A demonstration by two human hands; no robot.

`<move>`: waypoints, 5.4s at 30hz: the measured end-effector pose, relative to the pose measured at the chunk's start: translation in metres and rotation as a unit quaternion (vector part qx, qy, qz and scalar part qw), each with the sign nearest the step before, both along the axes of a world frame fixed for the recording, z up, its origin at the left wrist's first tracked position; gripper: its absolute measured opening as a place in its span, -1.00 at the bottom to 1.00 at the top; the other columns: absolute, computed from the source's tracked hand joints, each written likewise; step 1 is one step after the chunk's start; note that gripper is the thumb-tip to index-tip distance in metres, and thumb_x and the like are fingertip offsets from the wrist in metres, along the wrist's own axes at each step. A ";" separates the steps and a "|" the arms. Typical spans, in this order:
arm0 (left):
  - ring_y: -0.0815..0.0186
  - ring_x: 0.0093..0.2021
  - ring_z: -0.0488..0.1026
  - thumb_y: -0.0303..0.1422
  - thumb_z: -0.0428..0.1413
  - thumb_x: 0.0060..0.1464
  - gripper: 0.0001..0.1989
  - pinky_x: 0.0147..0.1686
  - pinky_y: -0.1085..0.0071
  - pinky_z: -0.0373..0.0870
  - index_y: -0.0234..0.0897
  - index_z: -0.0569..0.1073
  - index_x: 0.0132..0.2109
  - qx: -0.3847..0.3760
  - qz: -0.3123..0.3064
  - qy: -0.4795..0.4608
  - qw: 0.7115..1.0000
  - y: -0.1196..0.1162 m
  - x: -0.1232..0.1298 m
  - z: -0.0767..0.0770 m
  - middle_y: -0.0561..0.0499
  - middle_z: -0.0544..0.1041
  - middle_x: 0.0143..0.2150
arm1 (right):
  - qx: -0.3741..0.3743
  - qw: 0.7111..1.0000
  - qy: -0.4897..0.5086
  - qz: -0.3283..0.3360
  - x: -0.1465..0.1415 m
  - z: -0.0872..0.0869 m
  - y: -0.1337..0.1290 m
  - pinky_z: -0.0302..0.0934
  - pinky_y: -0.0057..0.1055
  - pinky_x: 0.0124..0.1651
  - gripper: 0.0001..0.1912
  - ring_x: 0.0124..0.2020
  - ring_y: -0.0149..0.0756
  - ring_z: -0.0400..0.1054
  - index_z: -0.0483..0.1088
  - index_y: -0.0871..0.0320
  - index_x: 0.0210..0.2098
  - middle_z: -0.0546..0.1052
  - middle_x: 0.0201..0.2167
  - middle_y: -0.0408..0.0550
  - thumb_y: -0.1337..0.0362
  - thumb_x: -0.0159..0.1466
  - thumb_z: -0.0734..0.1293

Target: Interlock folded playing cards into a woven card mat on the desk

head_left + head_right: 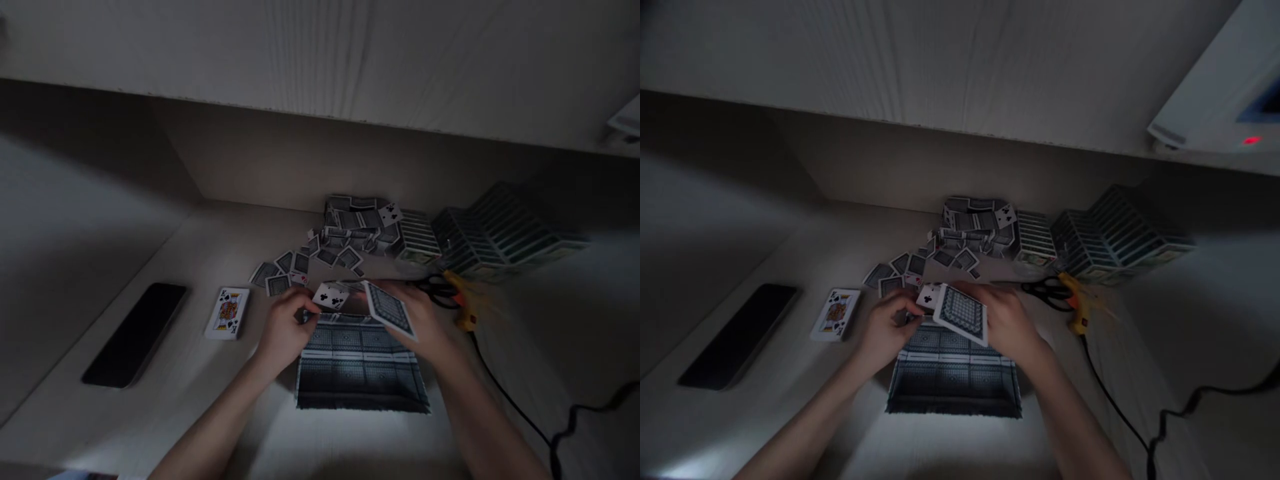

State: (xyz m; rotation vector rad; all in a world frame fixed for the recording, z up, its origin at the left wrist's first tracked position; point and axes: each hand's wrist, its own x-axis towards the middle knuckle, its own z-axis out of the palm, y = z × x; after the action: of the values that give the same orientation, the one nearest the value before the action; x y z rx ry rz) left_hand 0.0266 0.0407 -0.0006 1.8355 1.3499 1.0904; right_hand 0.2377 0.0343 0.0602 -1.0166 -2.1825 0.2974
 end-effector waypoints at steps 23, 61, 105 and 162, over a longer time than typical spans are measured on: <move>0.34 -0.32 0.45 -0.44 0.10 -0.12 -0.86 -0.32 0.45 0.35 -0.31 0.40 -0.30 -0.097 -0.008 -0.061 0.993 0.001 0.003 -0.008 0.00 0.51 -0.33 | -0.237 0.955 0.150 -0.100 -0.025 -0.048 0.014 0.27 -0.42 -0.44 -0.84 -0.43 -0.27 0.43 0.28 0.13 -0.39 0.53 -0.47 -0.08 0.18 0.12 0.30; 0.28 -0.25 0.47 -0.33 0.10 -0.09 -0.81 -0.24 0.40 0.35 -0.28 0.52 -0.29 -0.197 -0.019 -0.119 0.973 0.001 0.007 -0.007 0.01 0.57 -0.28 | -0.379 0.854 0.269 -0.234 0.036 -0.027 0.103 0.20 -0.51 -0.58 -0.83 -0.61 -0.42 0.35 0.43 0.19 -0.46 0.53 -0.54 -0.09 0.20 0.08 0.32; 0.02 -0.35 0.49 -0.51 -0.15 -0.02 -0.73 -0.47 0.33 0.29 -0.45 0.44 -0.30 -0.083 0.162 0.564 0.805 0.009 -0.048 0.027 -0.30 0.51 -0.43 | -0.189 0.960 0.038 -0.202 0.040 -0.059 0.072 0.19 -0.38 -0.33 -0.72 -0.36 -0.24 0.39 0.50 0.17 -0.37 0.56 -0.40 -0.05 0.08 0.06 0.33; 0.53 -0.68 -0.03 -0.35 0.02 0.04 -0.54 -0.64 0.51 -0.06 -0.30 -0.01 -0.71 0.161 -0.126 0.026 0.979 0.023 0.014 0.059 0.18 -0.03 -0.71 | -0.352 0.779 0.505 -0.119 0.003 -0.027 -0.047 -0.10 -0.59 -0.73 -0.42 -0.73 -0.55 0.05 0.11 -0.06 0.10 0.37 -0.55 -0.25 0.17 0.11 0.33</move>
State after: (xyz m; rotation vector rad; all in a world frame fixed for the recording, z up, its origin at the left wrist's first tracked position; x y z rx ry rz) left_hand 0.0406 0.0635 0.0585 2.2115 0.9751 1.1821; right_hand 0.2406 -0.0127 0.0329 -1.1038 -0.9193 1.2713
